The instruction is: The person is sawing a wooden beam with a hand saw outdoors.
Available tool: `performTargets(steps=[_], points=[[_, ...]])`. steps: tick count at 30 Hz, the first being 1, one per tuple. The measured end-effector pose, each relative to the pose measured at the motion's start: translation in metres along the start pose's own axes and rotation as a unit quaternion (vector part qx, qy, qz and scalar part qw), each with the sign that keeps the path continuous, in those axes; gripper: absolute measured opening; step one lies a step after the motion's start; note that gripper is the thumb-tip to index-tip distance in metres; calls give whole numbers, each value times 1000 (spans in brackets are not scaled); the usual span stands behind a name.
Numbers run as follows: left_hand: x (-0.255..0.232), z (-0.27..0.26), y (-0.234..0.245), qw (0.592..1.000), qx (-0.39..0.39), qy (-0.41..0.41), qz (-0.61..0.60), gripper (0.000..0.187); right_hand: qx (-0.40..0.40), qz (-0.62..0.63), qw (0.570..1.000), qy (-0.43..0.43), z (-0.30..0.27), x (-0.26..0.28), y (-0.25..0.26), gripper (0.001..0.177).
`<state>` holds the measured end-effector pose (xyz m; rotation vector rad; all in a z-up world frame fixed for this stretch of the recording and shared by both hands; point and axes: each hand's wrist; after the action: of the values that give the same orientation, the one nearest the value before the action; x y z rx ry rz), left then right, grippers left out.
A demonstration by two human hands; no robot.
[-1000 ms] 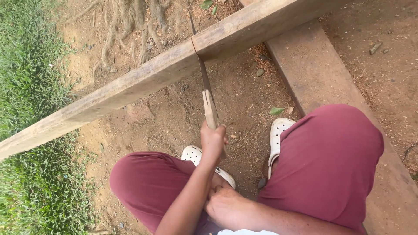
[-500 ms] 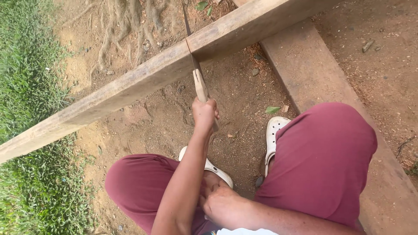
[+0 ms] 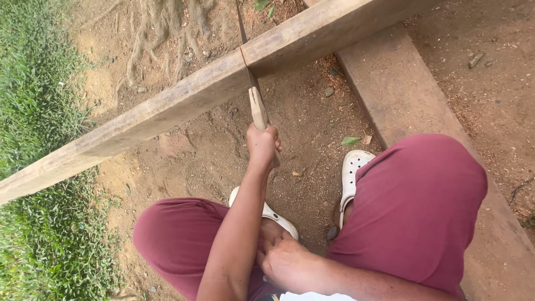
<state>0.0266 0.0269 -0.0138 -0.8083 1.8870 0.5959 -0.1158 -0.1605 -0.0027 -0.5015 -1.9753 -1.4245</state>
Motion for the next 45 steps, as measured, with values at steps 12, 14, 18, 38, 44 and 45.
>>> performTargets(steps=[12,14,18,38,44,45], points=[[4,-68,2,1000,-13,21,-9,39,-157,-29,986,53,30,-14,-83,21],[3,-38,-2,1000,-20,18,4,35,-181,-35,982,47,4,-11,-32,26],[-2,-13,-10,1000,-28,5,-8,28,-183,-45,981,42,-18,-3,17,27],[-1,-10,-6,1000,-26,5,15,26,-83,-7,996,21,-11,-5,8,48],[29,-84,16,1000,-10,2,-12,29,-79,-44,995,44,-10,-3,-5,26],[38,-93,20,1000,-9,2,-25,27,-80,-76,992,60,-13,0,-6,22]])
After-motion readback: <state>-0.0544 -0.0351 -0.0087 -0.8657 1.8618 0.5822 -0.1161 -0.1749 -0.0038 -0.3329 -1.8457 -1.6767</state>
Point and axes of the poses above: each hand's wrist, its own z-axis towards the middle knuckle, its own y-axis out of the back of the hand, x = y × z, and after that the axes turned 12 degrees about -z, right-handed
